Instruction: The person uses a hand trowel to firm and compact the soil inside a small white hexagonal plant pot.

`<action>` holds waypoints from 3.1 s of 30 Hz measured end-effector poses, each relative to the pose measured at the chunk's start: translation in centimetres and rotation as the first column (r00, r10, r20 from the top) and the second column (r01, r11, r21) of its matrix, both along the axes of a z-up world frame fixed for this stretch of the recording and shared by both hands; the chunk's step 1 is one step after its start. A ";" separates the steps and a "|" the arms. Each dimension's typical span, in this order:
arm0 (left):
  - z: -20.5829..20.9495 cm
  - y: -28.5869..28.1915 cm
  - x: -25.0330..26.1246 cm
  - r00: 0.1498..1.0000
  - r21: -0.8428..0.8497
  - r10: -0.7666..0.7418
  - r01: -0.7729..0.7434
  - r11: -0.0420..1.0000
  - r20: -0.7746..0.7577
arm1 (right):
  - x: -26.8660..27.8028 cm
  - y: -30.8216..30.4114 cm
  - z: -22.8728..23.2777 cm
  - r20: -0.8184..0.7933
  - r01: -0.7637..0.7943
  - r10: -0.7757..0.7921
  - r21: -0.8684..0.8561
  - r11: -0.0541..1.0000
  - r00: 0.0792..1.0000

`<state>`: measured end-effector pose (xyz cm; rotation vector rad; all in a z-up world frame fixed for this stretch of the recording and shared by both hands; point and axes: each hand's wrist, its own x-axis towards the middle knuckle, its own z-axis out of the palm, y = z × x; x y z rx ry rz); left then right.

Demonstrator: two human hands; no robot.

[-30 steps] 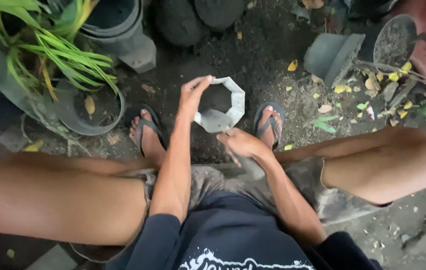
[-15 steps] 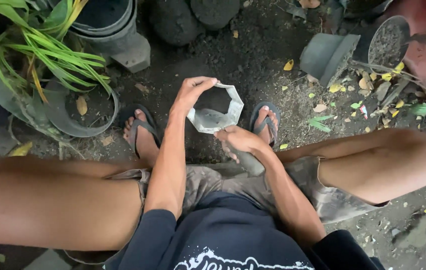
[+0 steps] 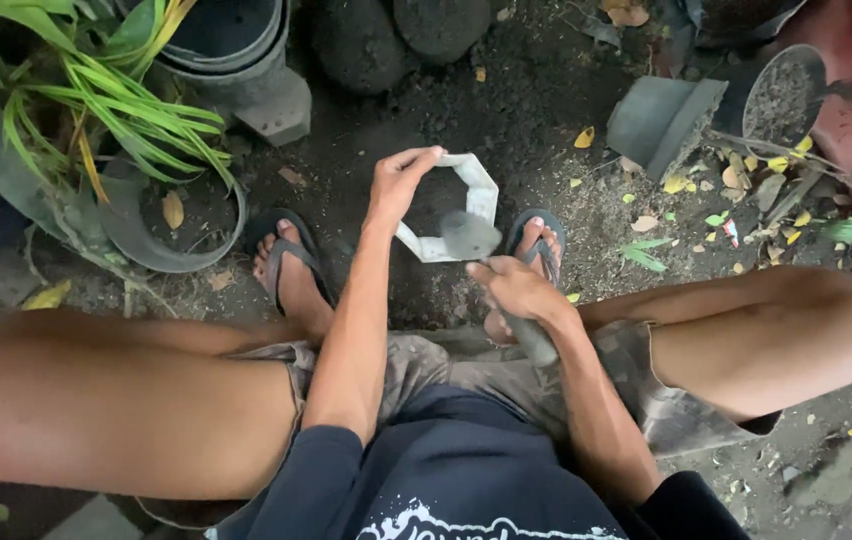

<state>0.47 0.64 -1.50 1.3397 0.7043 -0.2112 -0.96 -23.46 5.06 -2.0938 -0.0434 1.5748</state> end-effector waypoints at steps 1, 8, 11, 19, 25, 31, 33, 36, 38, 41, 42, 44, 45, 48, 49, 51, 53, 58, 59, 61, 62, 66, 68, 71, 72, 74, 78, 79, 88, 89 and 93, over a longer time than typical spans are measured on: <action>0.5 -0.4 0.1 0.996 0.018 0.085 -0.084 0.996 -0.026 | 0.1 -0.9 -1.0 0.067 -0.021 0.025 -0.068 0.997 0.997; 0.4 -1.3 -0.3 0.958 0.067 0.277 -0.272 0.960 -0.080 | -1.2 0.2 -3.0 0.181 -0.121 0.144 -0.133 0.984 0.973; 1.0 -1.7 -0.2 0.958 0.061 0.282 -0.279 0.958 -0.055 | -1.3 1.4 -3.7 0.168 -0.228 0.274 -0.249 0.941 0.947; 0.9 -1.6 -0.7 0.941 0.040 0.338 -0.336 0.941 -0.026 | -1.8 3.0 -0.3 0.125 -0.119 0.142 -0.174 0.977 0.982; 1.5 -1.7 -0.3 0.947 0.069 0.319 -0.317 0.946 -0.032 | -1.1 4.0 1.1 0.127 -0.082 0.090 -0.071 0.994 0.988; 0.1 -1.8 -0.8 0.969 0.082 0.246 -0.245 0.966 0.005 | -1.9 3.4 0.5 -0.044 -0.004 0.006 0.041 0.999 0.999; -0.1 -1.8 -1.1 0.983 0.100 0.182 -0.185 0.978 0.036 | -2.2 2.9 -0.1 -0.128 0.105 -0.086 0.149 0.983 0.988; -0.5 -1.9 -1.9 0.994 0.065 -0.011 0.004 0.998 0.110 | -2.4 2.7 -0.5 -0.300 0.339 -0.277 0.176 0.924 0.913; -0.8 -2.0 -1.5 0.986 0.043 -0.096 0.091 0.995 0.133 | -1.9 1.2 -2.1 -0.361 0.369 -0.273 0.232 0.900 0.892; -1.0 -2.2 -1.2 0.992 0.067 -0.062 0.054 0.996 0.114 | -1.8 1.0 -0.1 -0.330 0.344 -0.276 0.168 0.924 0.903; -0.9 -2.2 -1.1 0.991 0.070 -0.065 0.057 0.996 0.117 | -1.8 0.8 0.6 -0.328 0.346 -0.278 0.172 0.923 0.903; -0.8 -2.3 -1.3 0.992 0.102 0.121 -0.123 0.987 0.024 | -1.6 0.3 1.9 -0.164 0.301 -0.284 0.092 0.949 0.945; -0.3 -2.1 -1.4 0.992 0.102 0.125 -0.126 0.987 0.018 | -1.5 0.6 1.8 -0.169 0.298 -0.280 0.090 0.950 0.945; 0.9 -2.1 -1.4 0.975 0.094 0.223 -0.222 0.971 -0.006 | -1.6 0.9 0.6 0.168 -0.082 0.124 -0.237 0.968 0.978; 1.2 -2.0 -1.3 0.967 0.083 0.254 -0.253 0.964 0.004 | -1.7 1.0 -0.5 0.168 -0.096 0.137 -0.236 0.967 0.976; 1.4 -1.7 -1.1 0.957 0.074 0.290 -0.291 0.954 0.017 | -1.7 1.5 -1.6 0.172 -0.115 0.157 -0.232 0.966 0.973; 1.1 -1.7 -1.5 0.954 0.063 0.298 -0.296 0.953 -0.026 | -2.0 2.1 -1.6 0.143 -0.111 0.149 -0.245 0.963 0.979; 0.6 -1.4 -1.3 0.960 0.085 0.281 -0.279 0.957 -0.014 | -1.7 1.6 -1.5 0.083 -0.087 0.092 -0.064 0.994 0.992; 0.4 -1.3 -1.4 0.962 0.091 0.274 -0.271 0.958 -0.023 | -1.6 2.1 0.4 0.011 -0.034 0.034 0.031 0.999 0.999; -0.2 -0.6 -1.5 0.975 0.104 0.223 -0.219 0.970 -0.026 | -1.8 2.2 0.1 -0.132 0.080 -0.070 0.068 0.994 0.989; -0.5 -0.4 -1.6 0.985 0.117 0.169 -0.165 0.979 -0.030 | -1.9 2.1 0.0 -0.275 0.199 -0.168 0.090 0.976 0.947; -0.9 -0.1 -1.7 0.992 0.089 0.124 -0.121 0.989 -0.037 | -1.7 2.5 -1.0 -0.296 0.124 -0.092 0.092 0.988 0.951; 0.3 -0.6 -1.2 0.983 0.076 0.183 -0.181 0.981 -0.027 | -2.0 1.4 -1.8 -0.172 0.058 -0.043 0.084 0.995 0.984; 1.8 -1.3 -1.1 0.966 0.087 0.259 -0.258 0.962 -0.002 | -1.4 1.5 1.7 0.065 -0.107 0.114 -0.097 0.989 0.991; 1.4 -1.3 -0.7 0.965 0.089 0.262 -0.261 0.961 0.002 | -1.3 1.0 0.1 0.070 -0.109 0.116 -0.095 0.989 0.991; 0.7 -1.8 -0.5 0.963 0.090 0.268 -0.267 0.960 -0.001 | -1.9 -0.5 -3.1 0.171 -0.162 0.190 -0.166 0.973 0.967; 0.7 -3.0 -0.5 0.953 0.143 0.299 -0.304 0.942 0.052 | -2.2 0.2 -5.1 0.230 -0.215 0.256 -0.190 0.958 0.939; 0.5 -3.1 -0.4 0.957 0.141 0.286 -0.289 0.947 0.043 | -1.8 0.2 -5.1 0.188 -0.210 0.244 -0.182 0.960 0.951; 0.2 -3.5 -0.4 0.991 0.224 0.113 -0.127 0.966 0.072 | -2.3 1.3 0.8 -0.112 0.039 -0.033 0.047 0.998 0.993; -0.1 -3.9 -0.6 0.996 0.206 0.057 -0.070 0.976 0.072 | -2.7 0.7 0.3 -0.200 0.135 -0.114 0.095 0.986 0.973; 0.4 -3.0 -1.4 0.987 0.145 0.026 -0.049 0.988 0.155 | -2.1 -1.6 -2.1 -0.464 0.308 -0.189 0.194 0.931 0.866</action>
